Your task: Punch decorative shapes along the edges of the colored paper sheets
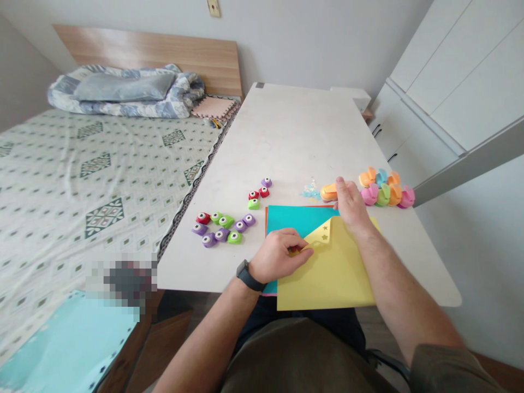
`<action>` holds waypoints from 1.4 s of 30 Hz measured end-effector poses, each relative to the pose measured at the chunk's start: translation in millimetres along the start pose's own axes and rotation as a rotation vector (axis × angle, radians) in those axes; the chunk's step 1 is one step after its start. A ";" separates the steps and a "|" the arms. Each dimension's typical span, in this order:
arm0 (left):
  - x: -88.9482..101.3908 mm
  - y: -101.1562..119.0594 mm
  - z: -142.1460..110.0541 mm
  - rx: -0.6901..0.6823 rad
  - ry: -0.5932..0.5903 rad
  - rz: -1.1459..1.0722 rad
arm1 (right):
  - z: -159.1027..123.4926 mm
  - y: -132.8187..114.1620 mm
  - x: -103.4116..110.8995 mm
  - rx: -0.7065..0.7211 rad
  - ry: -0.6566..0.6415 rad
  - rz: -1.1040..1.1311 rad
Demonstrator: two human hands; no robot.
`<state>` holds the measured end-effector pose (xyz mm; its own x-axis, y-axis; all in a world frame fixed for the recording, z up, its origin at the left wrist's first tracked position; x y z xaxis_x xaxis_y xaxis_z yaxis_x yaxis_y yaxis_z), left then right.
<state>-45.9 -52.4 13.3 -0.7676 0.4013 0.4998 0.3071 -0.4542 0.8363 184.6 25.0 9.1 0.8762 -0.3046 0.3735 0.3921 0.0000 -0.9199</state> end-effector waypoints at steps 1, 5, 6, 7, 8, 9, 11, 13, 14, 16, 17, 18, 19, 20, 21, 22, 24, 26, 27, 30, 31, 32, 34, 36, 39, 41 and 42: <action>0.0 -0.8 0.1 0.004 0.006 0.005 | 1.2 1.4 0.3 0.003 0.028 0.022; 0.4 -5.0 0.2 0.032 0.037 0.016 | 5.0 2.6 -0.9 0.024 0.067 0.154; 0.7 -5.9 0.1 0.039 0.047 0.016 | 6.0 2.2 -1.2 0.024 0.062 0.189; 1.2 -6.8 0.0 0.047 0.059 0.015 | 7.0 1.5 -0.7 0.021 0.061 0.221; 1.9 -7.5 -0.2 0.056 0.073 0.014 | 7.9 0.7 0.9 0.013 0.070 0.247; 2.8 -8.1 -0.3 0.066 0.089 0.014 | 8.6 -0.6 3.4 0.002 0.083 0.263; 4.5 -9.2 -0.5 0.084 0.116 0.014 | 8.9 -5.3 11.7 -0.014 0.114 0.273; 6.0 -10.4 -0.6 0.105 0.140 0.018 | 7.0 -13.4 23.8 -0.004 0.121 0.264; 6.8 -11.3 -0.7 0.117 0.154 0.020 | 5.3 -18.4 31.2 0.014 0.116 0.257; 7.8 -13.1 -0.9 0.140 0.180 0.025 | 0.3 -27.0 48.2 0.056 0.107 0.228; 8.2 -13.8 -1.0 0.148 0.193 0.028 | -2.5 -29.6 57.8 0.071 0.110 0.204; 8.4 -14.4 -1.2 0.153 0.201 0.030 | -5.4 -30.6 68.1 0.082 0.125 0.177; 8.5 -14.7 -1.2 0.155 0.208 0.032 | -8.0 -29.6 78.9 0.089 0.146 0.154; 8.6 -14.8 -1.3 0.154 0.213 0.034 | -10.4 -26.7 89.8 0.089 0.165 0.134; 8.7 -14.9 -1.3 0.153 0.218 0.036 | -12.3 -21.7 101.2 0.080 0.192 0.121; 8.9 -15.0 -1.4 0.154 0.224 0.038 | -14.0 -14.9 112.6 0.063 0.220 0.117; 9.3 -15.4 -1.4 0.157 0.235 0.042 | -16.8 2.5 134.7 0.007 0.268 0.106; 9.6 -16.3 -1.5 0.161 0.240 0.047 | -20.0 21.0 155.1 -0.051 0.318 0.049; 9.6 -16.8 -1.5 0.163 0.241 0.050 | -21.8 29.9 163.8 -0.082 0.332 -0.001; 9.3 -18.2 -1.5 0.169 0.240 0.050 | -28.0 52.3 181.9 -0.164 0.335 -0.139; 9.1 -18.3 -1.5 0.170 0.239 0.047 | -30.0 58.0 185.9 -0.182 0.338 -0.179; 9.1 -18.2 -1.5 0.172 0.239 0.045 | -31.9 62.9 189.2 -0.194 0.349 -0.220; 9.2 -17.4 -1.5 0.177 0.247 0.048 | -34.4 69.8 194.6 -0.197 0.381 -0.315; 9.5 -16.2 -1.6 0.184 0.256 0.051 | -35.0 74.6 198.5 -0.190 0.392 -0.444; 9.6 -14.5 -1.6 0.189 0.258 0.046 | -32.5 81.1 203.6 -0.193 0.377 -0.632; 9.8 -13.7 -1.3 0.185 0.258 0.045 | -29.7 85.8 207.2 -0.205 0.386 -0.703; 9.9 -13.5 -1.2 0.184 0.256 0.046 | -28.0 88.2 208.7 -0.211 0.390 -0.721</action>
Point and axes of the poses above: each hand's wrist, its own z-axis towards the middle knuckle, its own x-axis out of the back of the hand, y = z × x, the point moved 4 cm from there along z, towards the middle knuckle, and after that the axes turned 1 degree about -z, right-handed, at the moved point
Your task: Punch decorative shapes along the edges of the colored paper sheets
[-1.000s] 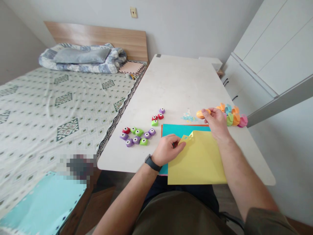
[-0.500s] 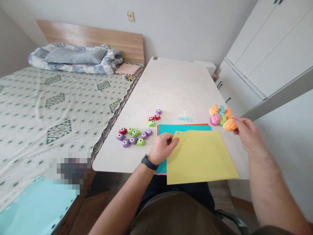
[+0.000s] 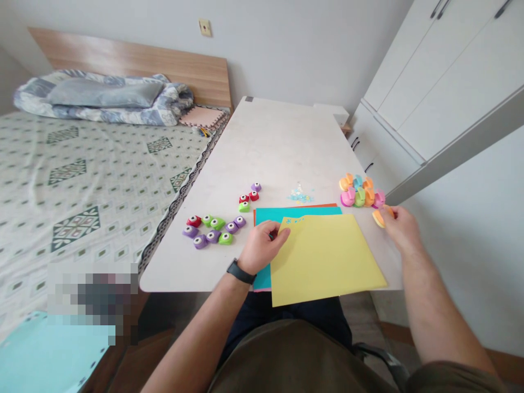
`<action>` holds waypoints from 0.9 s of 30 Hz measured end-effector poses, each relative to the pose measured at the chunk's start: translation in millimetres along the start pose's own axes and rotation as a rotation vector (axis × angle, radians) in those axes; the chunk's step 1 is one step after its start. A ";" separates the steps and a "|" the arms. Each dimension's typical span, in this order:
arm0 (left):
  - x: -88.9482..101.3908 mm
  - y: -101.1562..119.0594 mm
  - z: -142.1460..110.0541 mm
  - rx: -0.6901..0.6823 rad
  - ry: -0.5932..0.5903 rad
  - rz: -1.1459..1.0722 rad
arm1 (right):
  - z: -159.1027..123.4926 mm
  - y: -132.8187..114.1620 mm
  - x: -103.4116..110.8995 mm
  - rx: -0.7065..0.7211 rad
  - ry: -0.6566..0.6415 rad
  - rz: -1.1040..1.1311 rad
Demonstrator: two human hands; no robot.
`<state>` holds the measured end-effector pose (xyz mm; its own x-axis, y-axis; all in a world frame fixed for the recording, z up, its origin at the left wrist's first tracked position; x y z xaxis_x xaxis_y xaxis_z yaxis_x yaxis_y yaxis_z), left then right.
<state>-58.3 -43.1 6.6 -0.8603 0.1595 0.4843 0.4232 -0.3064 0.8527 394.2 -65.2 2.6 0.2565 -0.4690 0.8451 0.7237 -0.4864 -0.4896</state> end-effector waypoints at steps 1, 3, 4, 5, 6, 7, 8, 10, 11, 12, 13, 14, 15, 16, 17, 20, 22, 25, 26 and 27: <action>0.1 0.0 0.2 0.000 -0.001 0.000 | 2.2 1.9 -1.4 -0.005 0.001 -0.013; 0.3 -0.2 0.5 0.003 0.001 -0.001 | 6.1 4.8 -5.1 -0.009 -0.010 -0.024; 0.5 -0.2 0.6 0.004 0.003 -0.003 | 7.6 5.7 -7.0 -0.007 -0.016 -0.026; 0.7 -0.2 0.7 0.003 0.005 -0.004 | 8.8 6.4 -8.6 -0.005 -0.022 -0.026; 0.9 0.0 0.7 0.001 0.007 -0.005 | 9.6 6.8 -9.9 -0.004 -0.026 -0.025; 1.1 0.2 0.7 -0.002 0.007 -0.005 | 10.1 7.1 -10.9 -0.004 -0.028 -0.024; 1.2 0.4 0.7 -0.004 0.005 -0.005 | 10.3 7.2 -11.6 -0.005 -0.031 -0.024; 1.4 0.6 0.5 -0.003 0.003 -0.006 | 9.5 6.6 -12.0 -0.009 -0.034 -0.020; 1.4 0.5 0.4 -0.002 0.002 -0.007 | 8.7 5.9 -11.8 -0.009 -0.036 -0.014; 1.3 0.2 0.3 -0.001 0.002 -0.006 | 7.6 5.0 -11.4 -0.008 -0.036 -0.003; 1.2 -0.1 0.2 -0.001 0.001 -0.005 | 6.3 3.8 -10.7 -0.007 -0.034 0.012; 0.9 -0.6 0.1 -0.001 -0.001 -0.001 | 4.9 2.5 -9.7 -0.006 -0.026 0.029; 0.6 -1.2 0.1 -0.002 -0.003 0.004 | 3.5 1.3 -8.6 -0.004 -0.015 0.047; 0.3 -1.7 0.1 -0.003 -0.005 0.008 | 2.2 0.1 -7.5 -0.002 -0.004 0.062; 0.0 -2.1 0.1 -0.005 -0.008 0.010 | 1.3 -0.8 -6.6 0.000 0.007 0.074; -0.2 -2.5 0.1 -0.017 -0.014 0.013 | 1.7 -1.1 -7.1 0.016 0.002 0.088; 0.0 -2.6 0.0 -0.023 -0.019 0.009 | 5.1 1.5 -10.0 0.021 -0.017 0.079; 0.3 -3.2 -0.3 -0.021 -0.020 -0.013 | 12.3 7.2 -15.5 0.021 -0.020 0.045; 0.4 -3.5 -0.4 -0.021 -0.019 -0.019 | 14.5 8.8 -17.4 0.022 -0.017 0.036; 0.3 -3.8 -0.5 -0.021 -0.018 -0.021 | 16.2 9.9 -19.1 0.024 -0.015 0.030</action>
<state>-60.3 -42.4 3.4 -0.8637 0.1833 0.4696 0.3985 -0.3223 0.8587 406.9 -49.1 -15.0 0.2878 -0.4715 0.8336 0.7309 -0.4543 -0.5093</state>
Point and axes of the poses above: each hand's wrist, its own z-axis towards the middle knuckle, its own x-axis out of the back of the hand, y = z × x, the point moved 4 cm from there along z, towards the middle knuckle, and after that the axes turned 1 degree about -z, right-handed, at the moved point
